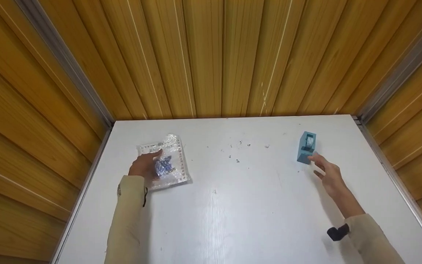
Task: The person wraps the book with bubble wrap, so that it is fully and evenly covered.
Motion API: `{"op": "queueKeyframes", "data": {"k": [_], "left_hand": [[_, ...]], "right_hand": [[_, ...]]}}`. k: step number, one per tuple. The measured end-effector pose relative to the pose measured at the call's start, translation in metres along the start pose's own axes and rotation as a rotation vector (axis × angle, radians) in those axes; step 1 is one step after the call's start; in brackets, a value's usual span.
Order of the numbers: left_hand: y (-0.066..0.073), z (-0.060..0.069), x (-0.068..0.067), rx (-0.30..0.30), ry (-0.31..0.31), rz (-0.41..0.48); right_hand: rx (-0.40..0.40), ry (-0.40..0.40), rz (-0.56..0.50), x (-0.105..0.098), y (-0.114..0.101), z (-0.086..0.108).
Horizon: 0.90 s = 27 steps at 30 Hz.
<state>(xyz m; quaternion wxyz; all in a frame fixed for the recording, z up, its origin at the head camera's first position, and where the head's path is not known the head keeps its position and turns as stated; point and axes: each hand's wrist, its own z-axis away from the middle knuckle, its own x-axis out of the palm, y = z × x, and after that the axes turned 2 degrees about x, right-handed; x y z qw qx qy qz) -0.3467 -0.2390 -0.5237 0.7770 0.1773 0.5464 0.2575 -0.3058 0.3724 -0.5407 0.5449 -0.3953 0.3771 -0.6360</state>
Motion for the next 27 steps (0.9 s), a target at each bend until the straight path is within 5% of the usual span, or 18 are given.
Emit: {"op": "queueKeyframes", "data": {"k": [8, 17, 23, 27], "left_hand": [[0.004, 0.005, -0.001, -0.006, -0.008, -0.003], [-0.007, -0.013, 0.002, 0.048, -0.028, -0.147], [-0.009, -0.01, 0.003, 0.038, -0.006, -0.126], [-0.005, -0.001, 0.002, 0.032, 0.01, -0.1]], "right_hand": [[0.034, -0.034, -0.217, -0.006, -0.016, -0.003], [0.09, -0.076, -0.363, -0.011, -0.031, -0.008], [0.091, -0.117, -0.407, -0.012, -0.041, -0.007], [0.049, -0.121, -0.332, -0.007, -0.048, -0.003]]}}
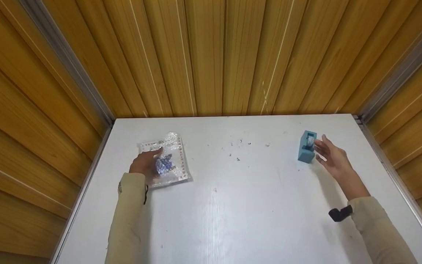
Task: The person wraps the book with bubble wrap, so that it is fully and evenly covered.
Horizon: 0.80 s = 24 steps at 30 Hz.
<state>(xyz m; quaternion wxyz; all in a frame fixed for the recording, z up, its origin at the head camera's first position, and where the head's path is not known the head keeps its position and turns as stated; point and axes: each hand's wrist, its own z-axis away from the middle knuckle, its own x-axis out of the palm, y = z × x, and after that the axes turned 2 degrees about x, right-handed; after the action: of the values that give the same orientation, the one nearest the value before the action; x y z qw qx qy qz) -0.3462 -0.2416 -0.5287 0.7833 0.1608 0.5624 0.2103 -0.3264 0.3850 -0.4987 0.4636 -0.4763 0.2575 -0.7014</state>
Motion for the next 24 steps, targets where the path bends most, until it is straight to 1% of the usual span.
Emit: {"op": "queueKeyframes", "data": {"k": [3, 7, 10, 12, 15, 18, 22, 24], "left_hand": [[0.005, 0.006, -0.002, -0.011, 0.003, 0.027], [0.011, 0.015, -0.005, -0.019, 0.007, 0.048], [0.013, 0.019, -0.006, -0.02, 0.019, 0.055], [0.011, 0.017, -0.006, -0.015, 0.015, 0.049], [0.005, 0.006, -0.005, 0.007, -0.002, -0.003], [-0.001, -0.006, -0.004, 0.01, -0.03, -0.027], [-0.005, -0.015, -0.001, -0.029, -0.05, 0.017], [-0.006, -0.018, 0.0, -0.035, -0.056, 0.019]], "right_hand": [[0.032, 0.032, 0.067, 0.005, 0.002, 0.006], [0.102, 0.084, 0.08, 0.008, 0.013, 0.014], [0.127, 0.111, 0.11, 0.007, 0.021, 0.016], [0.144, 0.124, 0.139, 0.006, 0.026, 0.016], [0.17, 0.132, 0.172, 0.003, 0.033, 0.014], [0.187, 0.142, 0.184, 0.001, 0.039, 0.011], [0.21, 0.175, 0.166, -0.003, 0.046, 0.007], [0.228, 0.189, 0.149, -0.004, 0.049, 0.006]]}}
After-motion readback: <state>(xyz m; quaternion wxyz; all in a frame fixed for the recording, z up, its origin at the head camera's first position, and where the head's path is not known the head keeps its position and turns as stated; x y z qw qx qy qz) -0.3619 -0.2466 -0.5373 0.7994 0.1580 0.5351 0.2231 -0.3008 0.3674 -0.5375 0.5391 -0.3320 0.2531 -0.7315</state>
